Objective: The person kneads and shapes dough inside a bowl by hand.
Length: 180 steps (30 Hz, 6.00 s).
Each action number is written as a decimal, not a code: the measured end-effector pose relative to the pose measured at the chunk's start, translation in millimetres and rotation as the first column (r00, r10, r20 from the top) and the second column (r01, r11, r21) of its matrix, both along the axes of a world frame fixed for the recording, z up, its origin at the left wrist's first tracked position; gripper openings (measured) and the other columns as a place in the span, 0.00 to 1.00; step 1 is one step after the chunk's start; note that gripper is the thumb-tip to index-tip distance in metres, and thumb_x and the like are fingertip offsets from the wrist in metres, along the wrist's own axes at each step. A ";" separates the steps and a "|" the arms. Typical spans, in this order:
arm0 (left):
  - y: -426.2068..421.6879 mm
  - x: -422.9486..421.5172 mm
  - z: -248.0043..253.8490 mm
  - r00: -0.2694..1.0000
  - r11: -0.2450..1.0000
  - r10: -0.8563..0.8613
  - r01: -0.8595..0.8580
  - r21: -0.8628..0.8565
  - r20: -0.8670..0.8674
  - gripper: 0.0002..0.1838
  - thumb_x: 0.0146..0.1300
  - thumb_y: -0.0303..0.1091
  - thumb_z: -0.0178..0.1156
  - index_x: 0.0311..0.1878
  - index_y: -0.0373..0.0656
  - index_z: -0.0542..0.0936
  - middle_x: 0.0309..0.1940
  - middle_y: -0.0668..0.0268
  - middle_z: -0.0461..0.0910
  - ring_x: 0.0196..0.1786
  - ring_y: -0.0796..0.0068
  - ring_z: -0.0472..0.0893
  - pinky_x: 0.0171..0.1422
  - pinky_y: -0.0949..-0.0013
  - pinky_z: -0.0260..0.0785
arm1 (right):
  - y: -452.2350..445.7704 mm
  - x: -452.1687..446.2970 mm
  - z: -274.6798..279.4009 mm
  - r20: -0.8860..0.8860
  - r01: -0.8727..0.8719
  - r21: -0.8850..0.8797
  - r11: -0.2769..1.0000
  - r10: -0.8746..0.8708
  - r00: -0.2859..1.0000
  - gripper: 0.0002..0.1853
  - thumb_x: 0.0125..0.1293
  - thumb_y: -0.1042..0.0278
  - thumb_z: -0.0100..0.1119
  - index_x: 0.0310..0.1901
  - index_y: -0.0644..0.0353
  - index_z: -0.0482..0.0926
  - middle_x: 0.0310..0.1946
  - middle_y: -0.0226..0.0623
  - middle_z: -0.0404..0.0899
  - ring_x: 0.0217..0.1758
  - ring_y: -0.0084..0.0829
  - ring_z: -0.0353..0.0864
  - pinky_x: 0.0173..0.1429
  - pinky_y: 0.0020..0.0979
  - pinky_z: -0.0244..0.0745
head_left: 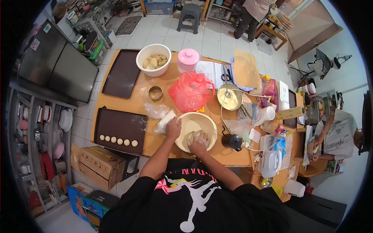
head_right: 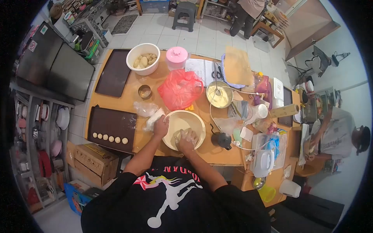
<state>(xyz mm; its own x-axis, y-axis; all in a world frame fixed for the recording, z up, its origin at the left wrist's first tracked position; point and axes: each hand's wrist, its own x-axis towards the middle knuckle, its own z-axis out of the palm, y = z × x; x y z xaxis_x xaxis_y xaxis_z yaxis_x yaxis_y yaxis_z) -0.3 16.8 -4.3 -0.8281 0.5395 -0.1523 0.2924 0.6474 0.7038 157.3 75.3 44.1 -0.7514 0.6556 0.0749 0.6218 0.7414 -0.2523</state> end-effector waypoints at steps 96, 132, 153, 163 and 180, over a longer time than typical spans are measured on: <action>3.5 10.3 -3.9 0.994 0.991 0.071 -0.062 0.117 -0.078 0.15 0.69 0.43 0.55 0.35 0.39 0.74 0.24 0.44 0.77 0.34 0.38 0.78 0.37 0.44 0.67 | 103.7 -60.9 -86.7 0.105 -0.046 -0.979 -0.198 -0.687 0.719 0.33 0.66 0.34 0.36 0.37 0.56 0.82 0.33 0.41 0.78 0.39 0.36 0.76 0.50 0.39 0.70; 4.7 8.5 2.1 0.998 0.996 0.063 -0.063 0.056 -0.003 0.18 0.69 0.47 0.53 0.35 0.40 0.75 0.28 0.47 0.80 0.36 0.42 0.79 0.40 0.45 0.69 | 49.3 0.6 -29.9 0.068 -0.034 -0.069 0.997 0.038 0.997 0.11 0.60 0.65 0.54 0.36 0.61 0.81 0.37 0.49 0.78 0.45 0.48 0.75 0.52 0.47 0.71; 1.1 6.6 0.7 1.000 0.999 0.024 -0.023 0.046 -0.019 0.17 0.70 0.48 0.51 0.38 0.41 0.74 0.33 0.46 0.80 0.38 0.39 0.78 0.43 0.43 0.69 | 45.9 -66.3 -34.2 0.176 0.127 -0.160 0.979 -0.099 0.979 0.24 0.66 0.47 0.46 0.45 0.60 0.81 0.52 0.49 0.75 0.59 0.49 0.68 0.62 0.51 0.61; 2.9 8.2 7.7 1.000 1.000 0.027 -0.027 0.005 0.013 0.18 0.69 0.49 0.51 0.40 0.42 0.76 0.35 0.48 0.81 0.40 0.41 0.79 0.44 0.44 0.70 | 78.5 -17.9 -51.9 -0.157 -0.042 -0.424 0.904 -0.028 0.987 0.18 0.72 0.57 0.47 0.49 0.64 0.76 0.46 0.59 0.76 0.55 0.60 0.70 0.63 0.51 0.63; 5.3 8.5 -3.1 0.996 0.997 -0.060 0.062 0.038 -0.059 0.17 0.67 0.48 0.54 0.39 0.41 0.76 0.32 0.49 0.81 0.37 0.43 0.80 0.41 0.46 0.72 | -6.1 14.2 -13.4 0.046 -0.136 -0.263 0.955 0.153 0.987 0.15 0.63 0.55 0.57 0.44 0.57 0.78 0.42 0.44 0.76 0.48 0.44 0.75 0.53 0.49 0.71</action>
<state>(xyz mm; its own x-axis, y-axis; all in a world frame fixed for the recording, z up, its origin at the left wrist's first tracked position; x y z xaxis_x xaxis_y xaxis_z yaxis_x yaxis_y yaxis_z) 8.2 22.1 -7.3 -0.8002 0.5941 -0.0821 0.3718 0.5988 0.7094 171.5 69.2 30.8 -0.8371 0.5301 -0.1353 0.5344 0.7394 -0.4095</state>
